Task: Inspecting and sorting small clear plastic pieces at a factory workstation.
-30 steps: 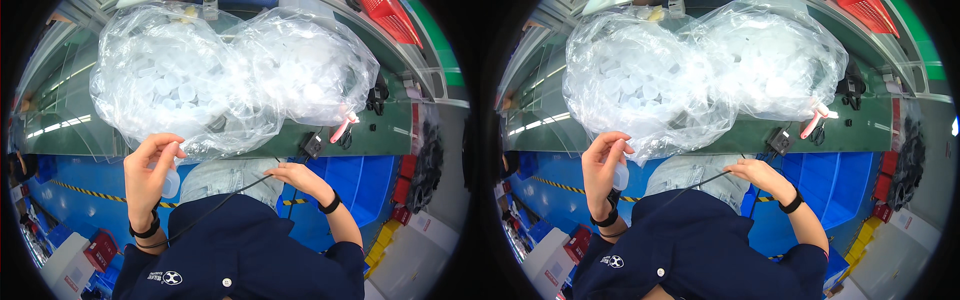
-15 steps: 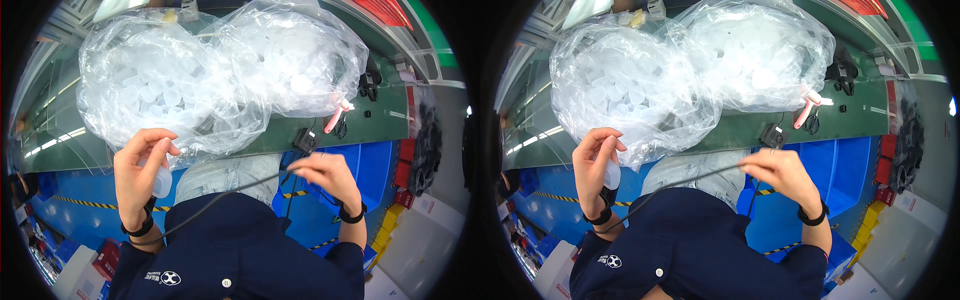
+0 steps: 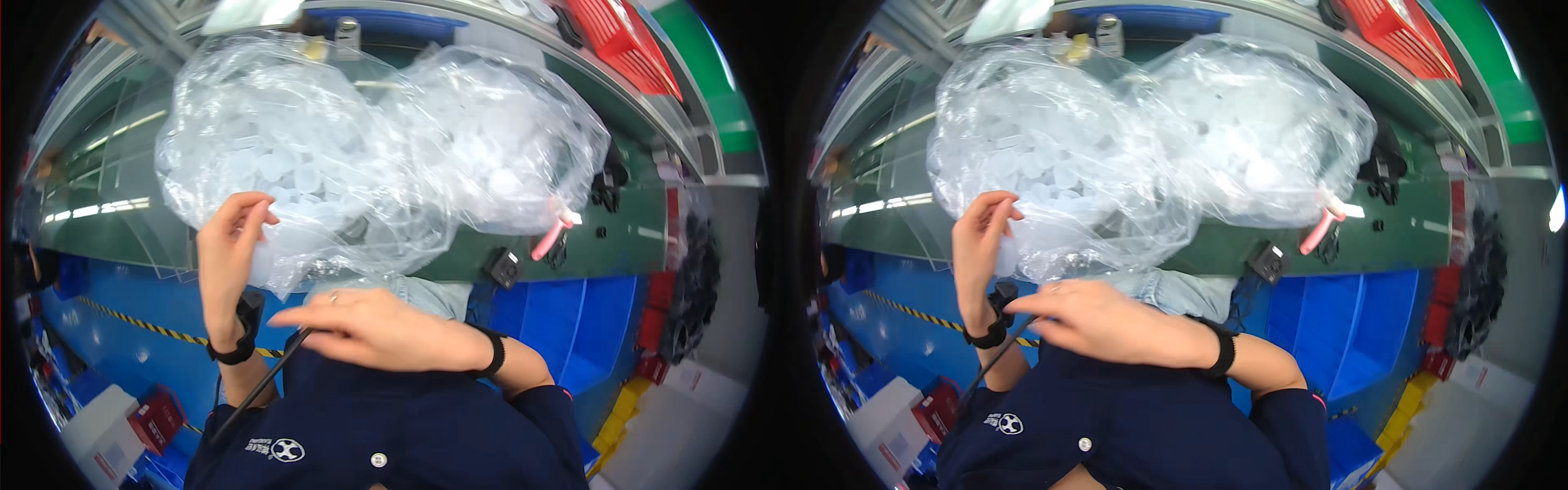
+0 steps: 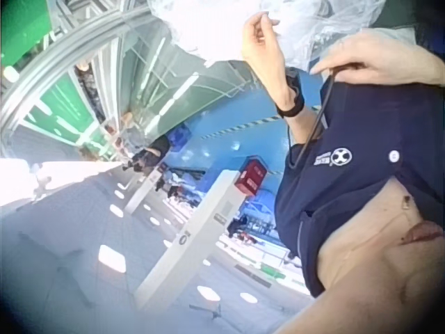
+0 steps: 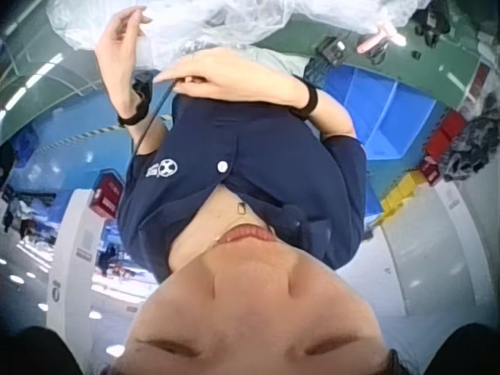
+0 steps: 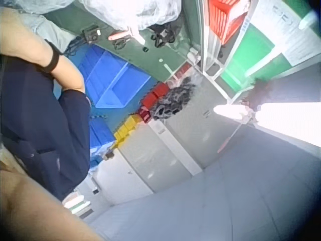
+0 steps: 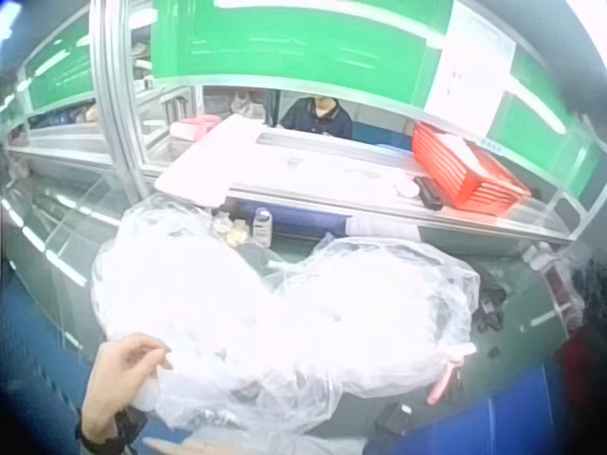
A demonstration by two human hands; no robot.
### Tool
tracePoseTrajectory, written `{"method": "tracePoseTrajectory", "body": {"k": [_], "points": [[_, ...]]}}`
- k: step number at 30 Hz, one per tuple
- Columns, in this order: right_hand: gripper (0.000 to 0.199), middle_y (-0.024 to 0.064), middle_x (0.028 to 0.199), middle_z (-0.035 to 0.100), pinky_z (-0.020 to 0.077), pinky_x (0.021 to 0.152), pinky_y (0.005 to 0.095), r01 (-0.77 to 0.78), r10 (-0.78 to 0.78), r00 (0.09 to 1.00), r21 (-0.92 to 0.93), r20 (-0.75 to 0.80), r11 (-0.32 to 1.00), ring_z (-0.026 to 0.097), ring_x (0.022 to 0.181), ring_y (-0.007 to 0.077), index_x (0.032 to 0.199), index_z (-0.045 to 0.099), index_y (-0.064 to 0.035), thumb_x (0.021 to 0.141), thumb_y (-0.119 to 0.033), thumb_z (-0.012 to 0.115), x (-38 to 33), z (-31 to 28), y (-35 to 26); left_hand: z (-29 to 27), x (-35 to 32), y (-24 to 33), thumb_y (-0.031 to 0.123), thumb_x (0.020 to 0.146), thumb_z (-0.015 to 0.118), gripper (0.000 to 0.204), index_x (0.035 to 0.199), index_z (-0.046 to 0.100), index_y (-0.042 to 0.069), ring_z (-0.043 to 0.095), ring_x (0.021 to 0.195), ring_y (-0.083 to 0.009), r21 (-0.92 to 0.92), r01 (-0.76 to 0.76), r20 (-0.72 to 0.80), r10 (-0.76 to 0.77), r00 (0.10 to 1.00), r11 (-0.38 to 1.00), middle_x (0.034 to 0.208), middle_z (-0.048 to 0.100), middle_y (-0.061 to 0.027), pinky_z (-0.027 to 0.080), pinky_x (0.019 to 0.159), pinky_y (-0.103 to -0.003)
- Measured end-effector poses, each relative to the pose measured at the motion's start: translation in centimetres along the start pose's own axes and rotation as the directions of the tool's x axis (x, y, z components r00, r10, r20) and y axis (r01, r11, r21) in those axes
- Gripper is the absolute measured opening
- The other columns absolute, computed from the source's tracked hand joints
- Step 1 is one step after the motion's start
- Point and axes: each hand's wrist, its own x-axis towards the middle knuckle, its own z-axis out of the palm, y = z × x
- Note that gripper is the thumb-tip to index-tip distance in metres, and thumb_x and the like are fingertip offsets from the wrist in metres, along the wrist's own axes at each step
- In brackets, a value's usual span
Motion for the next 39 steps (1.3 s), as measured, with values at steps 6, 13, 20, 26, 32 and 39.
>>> {"method": "tracePoseTrajectory", "body": {"k": [6, 13, 20, 26, 32, 39], "points": [[0.034, 0.0141, 0.089, 0.056, 0.0426, 0.073, 0.0353, -0.068, 0.094, 0.988, -0.203, 0.126, 0.977, 0.054, 0.082, 0.0290, 0.108, 0.049, -0.0001, 0.075, -0.007, 0.047, -0.2, 1.0, 8.7, -1.3, 2.6, -2.7, 0.011, 0.080, 0.052, 0.015, 0.089, 0.059, 0.002, 0.052, 0.059, -0.0081, 0.117, 0.070, -0.033, -0.067, 0.997, 0.991, 0.069, 0.061, -0.0056, 0.040, 0.054, -0.021], [0.049, 0.0199, 0.096, 0.054, 0.0421, 0.077, 0.0354, -0.097, 0.189, 0.967, -0.436, 0.171, 0.894, 0.053, 0.087, 0.0331, 0.110, 0.046, 0.0031, 0.078, -0.034, 0.055, 2.6, 3.9, 9.0, 3.0, 7.8, -10.2, 0.010, 0.072, 0.058, 0.026, 0.097, 0.058, 0.005, 0.058, 0.076, -0.0226, 0.504, -0.129, 0.195, 0.034, 0.980, 0.854, 0.092, 0.059, -0.0071, 0.045, 0.066, -0.030], [0.028, 0.0086, 0.086, 0.058, 0.0423, 0.073, 0.0318, -0.234, 0.236, 0.969, -0.037, 0.067, 0.971, 0.054, 0.085, 0.0259, 0.105, 0.054, -0.0067, 0.082, -0.022, 0.051, 2.3, -0.5, 8.1, 5.2, 10.3, -10.4, 0.009, 0.067, 0.061, 0.036, 0.102, 0.051, 0.007, 0.053, 0.086, -0.0288, 0.640, -0.237, 0.242, 0.101, 0.965, 0.731, 0.105, 0.048, -0.0067, 0.045, 0.071, -0.037], [0.016, 0.0083, 0.075, 0.056, 0.0426, 0.069, 0.0344, -0.173, 0.210, 0.977, -0.498, 0.021, 0.850, 0.052, 0.076, 0.0261, 0.085, 0.060, -0.0035, 0.072, -0.010, 0.056, -1.0, -1.1, 9.6, 5.5, 10.9, -11.5, 0.008, 0.065, 0.062, 0.032, 0.096, 0.054, 0.007, 0.055, 0.084, -0.0280, 0.716, -0.252, 0.278, 0.066, 0.958, 0.651, 0.101, 0.049, -0.0083, 0.045, 0.069, -0.038], [0.020, 0.0104, 0.078, 0.054, 0.0429, 0.069, 0.0355, -0.198, 0.202, 0.978, -0.498, -0.046, 0.844, 0.053, 0.078, 0.0274, 0.088, 0.057, -0.0012, 0.070, -0.010, 0.058, -0.8, 1.1, 8.5, 5.2, 11.1, -11.2, 0.010, 0.064, 0.063, 0.032, 0.094, 0.054, 0.007, 0.056, 0.082, -0.0292, 0.712, -0.351, 0.371, 0.098, 0.923, 0.608, 0.092, 0.054, -0.0115, 0.045, 0.067, -0.039], [0.032, 0.0114, 0.080, 0.053, 0.0441, 0.066, 0.0359, -0.155, 0.154, 0.987, -0.510, -0.045, 0.846, 0.053, 0.077, 0.0283, 0.101, 0.051, -0.0009, 0.072, -0.012, 0.059, -0.5, 2.6, 8.2, 5.2, 9.7, -11.2, 0.014, 0.068, 0.061, 0.030, 0.096, 0.052, 0.010, 0.056, 0.079, -0.0309, 0.671, -0.368, 0.368, 0.142, 0.919, 0.643, 0.082, 0.059, -0.0150, 0.043, 0.069, -0.040]]}}
